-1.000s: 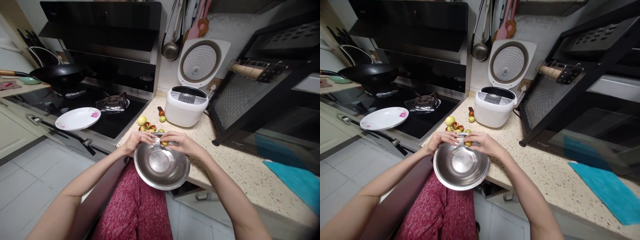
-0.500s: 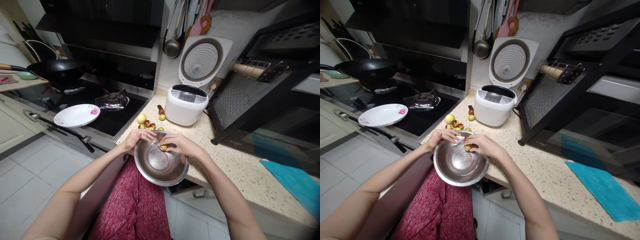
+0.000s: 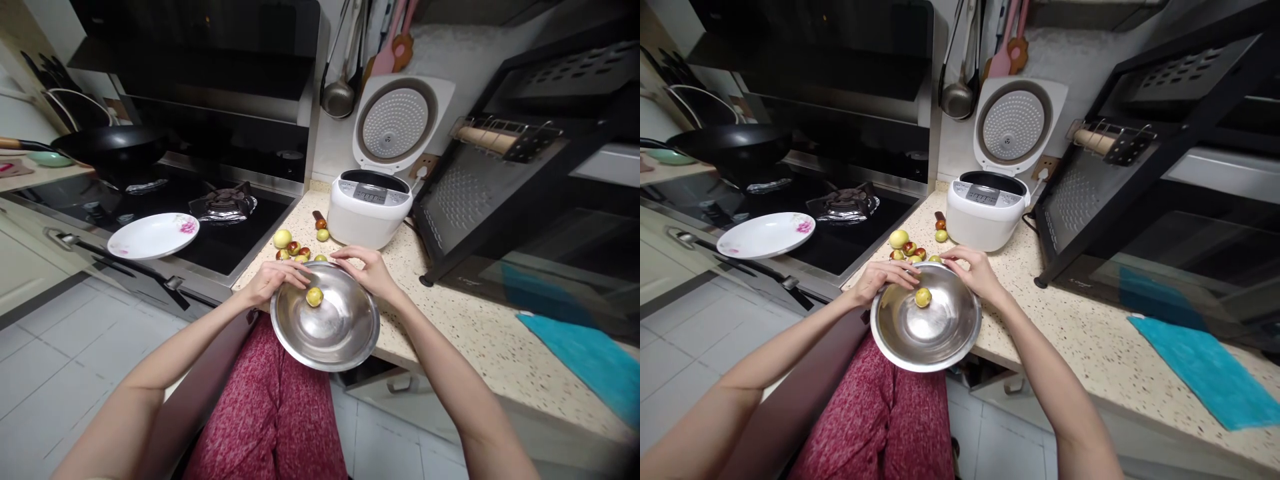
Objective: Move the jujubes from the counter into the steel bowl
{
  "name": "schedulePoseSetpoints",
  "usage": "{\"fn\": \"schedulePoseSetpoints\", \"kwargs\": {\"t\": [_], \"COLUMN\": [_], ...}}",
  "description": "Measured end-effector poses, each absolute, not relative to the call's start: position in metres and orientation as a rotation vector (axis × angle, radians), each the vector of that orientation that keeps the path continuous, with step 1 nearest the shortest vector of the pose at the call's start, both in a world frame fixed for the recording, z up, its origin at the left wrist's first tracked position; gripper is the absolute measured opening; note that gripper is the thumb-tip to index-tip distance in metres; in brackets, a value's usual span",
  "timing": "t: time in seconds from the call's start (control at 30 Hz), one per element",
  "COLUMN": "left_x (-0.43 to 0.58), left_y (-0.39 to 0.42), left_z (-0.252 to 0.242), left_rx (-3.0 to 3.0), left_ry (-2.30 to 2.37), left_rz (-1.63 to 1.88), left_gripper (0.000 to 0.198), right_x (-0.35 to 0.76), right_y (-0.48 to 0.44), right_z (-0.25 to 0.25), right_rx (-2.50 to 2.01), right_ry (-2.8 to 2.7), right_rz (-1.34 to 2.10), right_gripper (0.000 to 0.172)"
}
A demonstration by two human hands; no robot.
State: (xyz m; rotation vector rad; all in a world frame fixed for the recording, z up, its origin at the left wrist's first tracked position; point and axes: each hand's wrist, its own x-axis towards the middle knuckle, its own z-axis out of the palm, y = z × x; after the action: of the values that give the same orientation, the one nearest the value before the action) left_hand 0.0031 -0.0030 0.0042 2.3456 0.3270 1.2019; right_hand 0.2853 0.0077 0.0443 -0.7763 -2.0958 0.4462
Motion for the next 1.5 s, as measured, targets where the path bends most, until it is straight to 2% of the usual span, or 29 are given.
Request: {"fn": "schedulePoseSetpoints", "kwargs": {"t": [0.23, 0.5, 0.8, 1.17, 1.5], "left_x": [0.0, 0.008, 0.025, 0.039, 0.042], "left_y": [-0.003, -0.044, -0.076, -0.116, -0.118], "left_z": [0.005, 0.008, 0.018, 0.021, 0.019], "left_rx": [2.56, 2.836, 3.167, 3.179, 3.143], "left_ry": [0.204, -0.212, -0.301, -0.357, -0.369], "left_rz": [1.211, 1.408, 1.31, 1.427, 1.437], "left_gripper": [0.072, 0.068, 0.023, 0.016, 0.016], "right_x": [0.286, 0.287, 0.286, 0.289, 0.284], "right_y": [0.015, 0.018, 0.015, 0.024, 0.023], "right_z": [0.038, 0.035, 0.039, 0.025, 0.019], "right_rx": [-0.844, -0.838, -0.856, -0.948, -0.604], "right_ry": [-2.087, -2.131, -2.122, -2.05, -2.381], "right_rz": [0.448, 0.543, 0.561, 0.462, 0.503], "right_gripper": [0.02, 0.016, 0.018, 0.021, 0.03]}}
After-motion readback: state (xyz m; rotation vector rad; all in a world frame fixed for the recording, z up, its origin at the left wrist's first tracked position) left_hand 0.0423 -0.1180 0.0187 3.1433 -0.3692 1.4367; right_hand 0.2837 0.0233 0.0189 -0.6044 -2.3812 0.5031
